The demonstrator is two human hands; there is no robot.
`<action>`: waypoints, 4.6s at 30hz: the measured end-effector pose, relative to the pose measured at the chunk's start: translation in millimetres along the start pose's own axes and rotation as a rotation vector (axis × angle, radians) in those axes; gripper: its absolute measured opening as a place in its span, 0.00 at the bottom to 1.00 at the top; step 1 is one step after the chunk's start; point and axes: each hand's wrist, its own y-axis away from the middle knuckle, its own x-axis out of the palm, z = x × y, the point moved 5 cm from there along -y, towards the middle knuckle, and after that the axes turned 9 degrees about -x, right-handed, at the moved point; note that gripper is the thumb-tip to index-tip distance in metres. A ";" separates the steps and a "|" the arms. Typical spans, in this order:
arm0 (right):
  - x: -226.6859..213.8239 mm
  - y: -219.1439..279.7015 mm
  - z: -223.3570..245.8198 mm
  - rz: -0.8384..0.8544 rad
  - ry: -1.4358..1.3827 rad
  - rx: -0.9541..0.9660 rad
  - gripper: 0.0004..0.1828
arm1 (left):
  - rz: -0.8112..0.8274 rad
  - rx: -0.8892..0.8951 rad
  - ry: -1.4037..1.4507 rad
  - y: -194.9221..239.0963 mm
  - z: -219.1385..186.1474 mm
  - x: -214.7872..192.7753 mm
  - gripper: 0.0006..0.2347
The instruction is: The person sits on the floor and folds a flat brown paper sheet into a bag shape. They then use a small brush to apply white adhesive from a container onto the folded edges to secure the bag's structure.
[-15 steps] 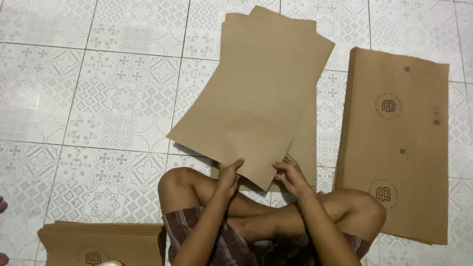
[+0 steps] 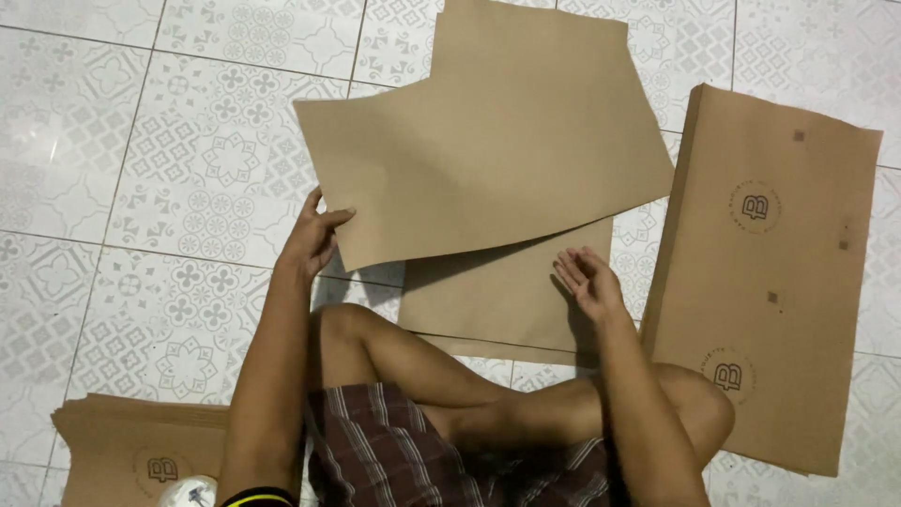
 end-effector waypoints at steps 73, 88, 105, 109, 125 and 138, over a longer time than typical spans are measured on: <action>38.2 -168.1 100.7 -0.204 1.475 -0.579 0.48 | -0.340 0.145 -1.166 -148.6 -5.5 168.7 0.33; 90.6 -124.8 159.1 0.227 0.741 -0.526 0.23 | -0.009 0.287 -0.571 -146.4 -60.9 183.8 0.30; 61.1 -34.9 227.9 0.253 0.412 -0.621 0.22 | 0.215 0.383 -0.285 -44.6 -100.4 151.4 0.15; 22.7 -55.3 217.8 0.245 0.380 -0.669 0.17 | 0.270 0.471 -0.270 -37.1 -90.8 145.2 0.09; 49.6 88.0 218.3 0.678 0.590 -0.745 0.22 | 0.061 0.693 -0.210 58.0 -59.8 139.8 0.11; -20.1 24.2 162.8 0.440 0.515 -0.395 0.36 | 0.145 0.730 -0.148 84.9 -48.0 140.1 0.07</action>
